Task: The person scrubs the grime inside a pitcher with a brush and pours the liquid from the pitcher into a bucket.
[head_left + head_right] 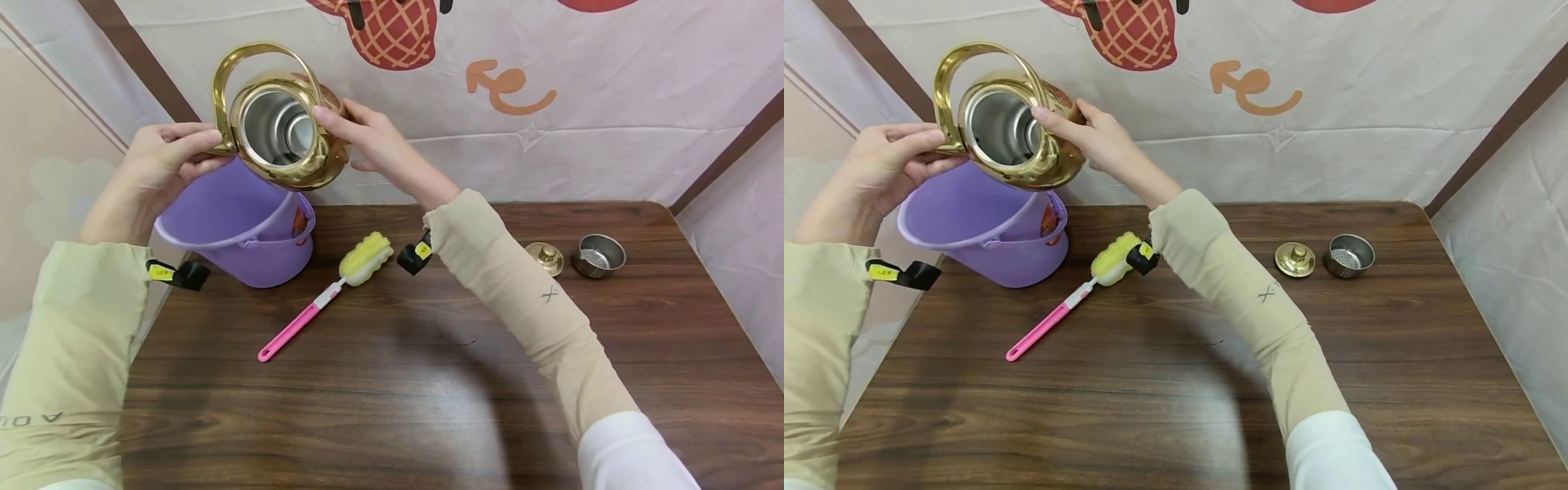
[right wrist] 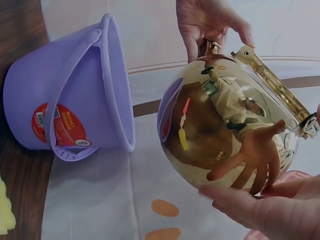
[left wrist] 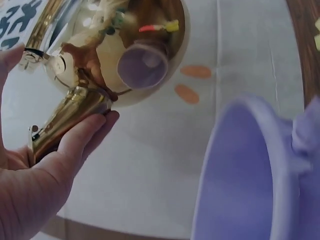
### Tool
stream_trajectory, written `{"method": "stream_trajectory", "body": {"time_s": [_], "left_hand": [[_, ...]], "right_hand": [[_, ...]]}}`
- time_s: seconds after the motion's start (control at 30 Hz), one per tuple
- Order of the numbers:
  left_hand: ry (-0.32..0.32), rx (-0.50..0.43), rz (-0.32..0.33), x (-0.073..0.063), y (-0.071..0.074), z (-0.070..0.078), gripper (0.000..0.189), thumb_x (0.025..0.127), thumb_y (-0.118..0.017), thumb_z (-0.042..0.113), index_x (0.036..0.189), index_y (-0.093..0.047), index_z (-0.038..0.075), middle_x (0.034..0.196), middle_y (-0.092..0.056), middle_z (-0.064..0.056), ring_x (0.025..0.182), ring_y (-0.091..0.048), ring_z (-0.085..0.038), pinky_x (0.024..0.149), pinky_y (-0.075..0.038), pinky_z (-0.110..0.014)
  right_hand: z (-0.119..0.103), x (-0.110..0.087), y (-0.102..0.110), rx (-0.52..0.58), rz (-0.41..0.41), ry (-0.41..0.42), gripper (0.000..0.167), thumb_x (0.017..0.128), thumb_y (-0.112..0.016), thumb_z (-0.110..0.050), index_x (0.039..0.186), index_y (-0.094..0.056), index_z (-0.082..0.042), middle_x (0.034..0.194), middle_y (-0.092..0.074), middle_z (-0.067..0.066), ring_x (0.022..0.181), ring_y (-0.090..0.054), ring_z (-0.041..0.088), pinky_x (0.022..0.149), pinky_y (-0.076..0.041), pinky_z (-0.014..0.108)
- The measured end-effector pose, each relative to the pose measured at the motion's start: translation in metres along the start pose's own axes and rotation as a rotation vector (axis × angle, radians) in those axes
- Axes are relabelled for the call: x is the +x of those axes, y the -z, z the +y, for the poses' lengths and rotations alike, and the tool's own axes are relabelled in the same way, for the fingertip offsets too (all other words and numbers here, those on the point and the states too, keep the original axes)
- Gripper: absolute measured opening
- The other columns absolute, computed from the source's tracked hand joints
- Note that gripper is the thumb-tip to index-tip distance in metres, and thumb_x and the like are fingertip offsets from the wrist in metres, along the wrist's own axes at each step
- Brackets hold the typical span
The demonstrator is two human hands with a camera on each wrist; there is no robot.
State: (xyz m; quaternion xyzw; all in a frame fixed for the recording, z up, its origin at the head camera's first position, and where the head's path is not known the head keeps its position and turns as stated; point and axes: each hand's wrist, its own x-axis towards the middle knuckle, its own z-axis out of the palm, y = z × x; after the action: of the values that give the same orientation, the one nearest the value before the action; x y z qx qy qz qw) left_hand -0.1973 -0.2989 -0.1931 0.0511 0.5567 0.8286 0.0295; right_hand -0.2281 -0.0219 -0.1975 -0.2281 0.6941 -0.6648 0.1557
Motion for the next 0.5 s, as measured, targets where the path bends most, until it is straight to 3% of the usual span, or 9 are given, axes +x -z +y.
{"method": "stream_trajectory", "body": {"time_s": [0.07,0.13,0.2,0.3,0.37,0.5], "left_hand": [[-0.006,-0.011,-0.001,0.001,0.005,0.001,0.015,0.082,-0.053,-0.015,0.090,-0.066,-0.013,0.085,-0.066,-0.021,0.076,-0.066,-0.028,0.070,-0.053,-0.033],[-0.010,-0.017,-0.003,0.002,0.010,0.001,0.016,0.082,-0.053,-0.017,0.091,-0.065,-0.013,0.086,-0.066,-0.021,0.078,-0.066,-0.027,0.071,-0.053,-0.033],[-0.021,-0.020,-0.010,0.002,0.015,0.001,0.018,0.081,-0.052,-0.018,0.092,-0.065,-0.013,0.087,-0.066,-0.021,0.080,-0.066,-0.027,0.071,-0.053,-0.032],[-0.041,-0.016,-0.035,0.003,0.022,0.001,0.021,0.081,-0.050,-0.020,0.095,-0.064,-0.013,0.089,-0.066,-0.022,0.082,-0.066,-0.027,0.072,-0.053,-0.031],[-0.050,-0.012,-0.048,0.002,0.028,0.002,0.022,0.081,-0.049,-0.021,0.096,-0.064,-0.013,0.089,-0.066,-0.022,0.082,-0.066,-0.027,0.073,-0.052,-0.031],[-0.049,0.017,-0.087,0.000,0.038,0.003,0.025,0.082,-0.046,-0.021,0.098,-0.064,-0.012,0.090,-0.066,-0.021,0.083,-0.066,-0.026,0.075,-0.052,-0.029]], "right_hand": [[0.001,0.003,-0.003,0.046,-0.009,0.007,0.022,0.091,-0.052,-0.029,0.096,-0.048,-0.008,0.096,-0.055,0.007,0.094,-0.053,0.012,0.082,-0.047,0.035],[0.001,0.006,-0.007,0.085,0.002,0.019,0.022,0.090,-0.054,-0.026,0.097,-0.048,-0.007,0.097,-0.052,0.007,0.091,-0.052,0.012,0.080,-0.048,0.032],[0.002,0.008,-0.011,0.113,0.022,0.012,0.032,0.089,-0.056,-0.024,0.114,-0.049,-0.006,0.113,-0.050,0.005,0.096,-0.051,0.009,0.080,-0.048,0.027],[0.004,0.012,-0.016,0.111,0.056,0.007,0.058,0.087,-0.058,-0.022,0.139,-0.034,-0.011,0.133,-0.041,0.001,0.104,-0.050,0.005,0.083,-0.047,0.023],[0.005,0.014,-0.019,0.098,0.068,0.009,0.071,0.086,-0.060,-0.021,0.145,-0.022,-0.016,0.138,-0.039,-0.001,0.105,-0.050,0.004,0.083,-0.046,0.020],[0.008,0.019,-0.023,-0.019,0.069,0.061,0.076,0.084,-0.063,-0.024,0.146,-0.020,-0.016,0.138,-0.040,0.000,0.113,-0.046,0.002,0.090,-0.040,0.016]]}}
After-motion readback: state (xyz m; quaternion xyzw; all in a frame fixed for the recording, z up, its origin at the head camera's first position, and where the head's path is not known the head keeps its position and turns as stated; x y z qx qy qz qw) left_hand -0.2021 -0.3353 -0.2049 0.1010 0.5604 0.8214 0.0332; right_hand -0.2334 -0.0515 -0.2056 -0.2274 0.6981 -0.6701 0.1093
